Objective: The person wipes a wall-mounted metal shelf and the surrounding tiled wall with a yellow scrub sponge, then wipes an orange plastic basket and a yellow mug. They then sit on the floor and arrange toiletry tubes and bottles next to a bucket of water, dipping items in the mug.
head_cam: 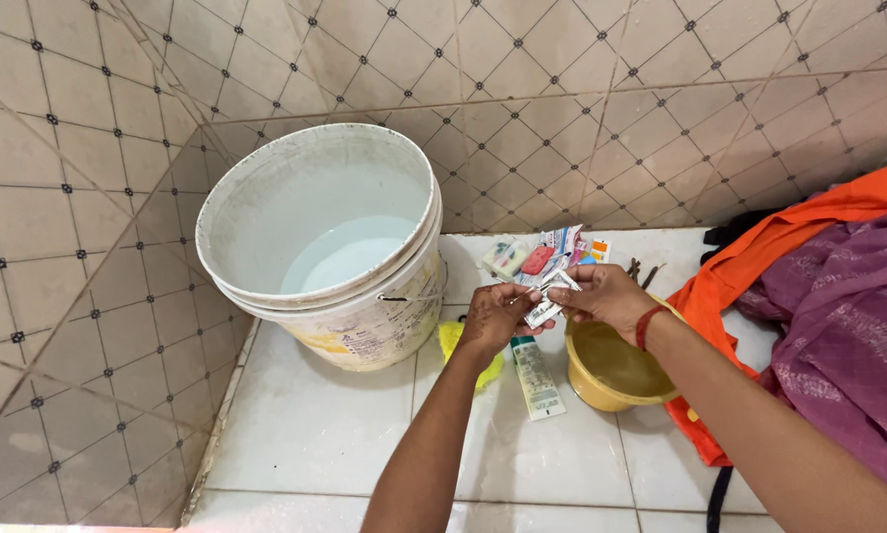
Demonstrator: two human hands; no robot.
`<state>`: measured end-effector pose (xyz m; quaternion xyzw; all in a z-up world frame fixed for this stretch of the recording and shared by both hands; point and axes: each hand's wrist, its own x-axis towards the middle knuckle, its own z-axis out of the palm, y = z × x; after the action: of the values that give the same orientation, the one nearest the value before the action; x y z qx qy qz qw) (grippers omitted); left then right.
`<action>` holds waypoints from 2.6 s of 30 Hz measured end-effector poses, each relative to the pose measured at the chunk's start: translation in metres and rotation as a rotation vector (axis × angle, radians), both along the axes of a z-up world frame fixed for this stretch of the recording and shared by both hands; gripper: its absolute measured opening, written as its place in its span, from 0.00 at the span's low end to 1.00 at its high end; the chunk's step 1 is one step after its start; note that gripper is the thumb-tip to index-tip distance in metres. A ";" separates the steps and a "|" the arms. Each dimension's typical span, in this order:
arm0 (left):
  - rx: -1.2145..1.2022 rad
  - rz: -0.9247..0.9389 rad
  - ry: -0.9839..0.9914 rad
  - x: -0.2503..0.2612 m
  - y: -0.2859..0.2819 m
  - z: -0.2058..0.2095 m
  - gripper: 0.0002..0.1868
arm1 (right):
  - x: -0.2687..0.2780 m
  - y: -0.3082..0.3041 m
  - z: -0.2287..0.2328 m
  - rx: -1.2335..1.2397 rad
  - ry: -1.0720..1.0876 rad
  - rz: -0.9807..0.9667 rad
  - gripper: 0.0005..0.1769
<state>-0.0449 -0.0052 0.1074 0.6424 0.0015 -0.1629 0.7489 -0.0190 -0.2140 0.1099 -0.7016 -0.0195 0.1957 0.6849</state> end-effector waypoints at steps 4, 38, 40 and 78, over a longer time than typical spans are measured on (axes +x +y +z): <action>-0.025 0.042 -0.027 -0.001 -0.002 -0.002 0.18 | 0.006 0.003 -0.006 -0.007 -0.020 -0.114 0.14; 0.056 0.203 -0.230 0.019 0.007 -0.015 0.23 | 0.010 0.015 -0.020 0.216 0.134 -0.139 0.13; 0.040 0.240 -0.219 0.020 0.006 -0.013 0.25 | 0.009 0.017 -0.019 0.252 0.155 -0.131 0.15; -0.451 0.220 -0.148 0.014 -0.014 0.029 0.25 | -0.008 0.035 0.008 0.314 0.123 -0.039 0.11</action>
<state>-0.0306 -0.0188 0.1361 0.4653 -0.0201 -0.0291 0.8845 -0.0271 -0.1786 0.1177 -0.5726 0.0060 0.2194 0.7899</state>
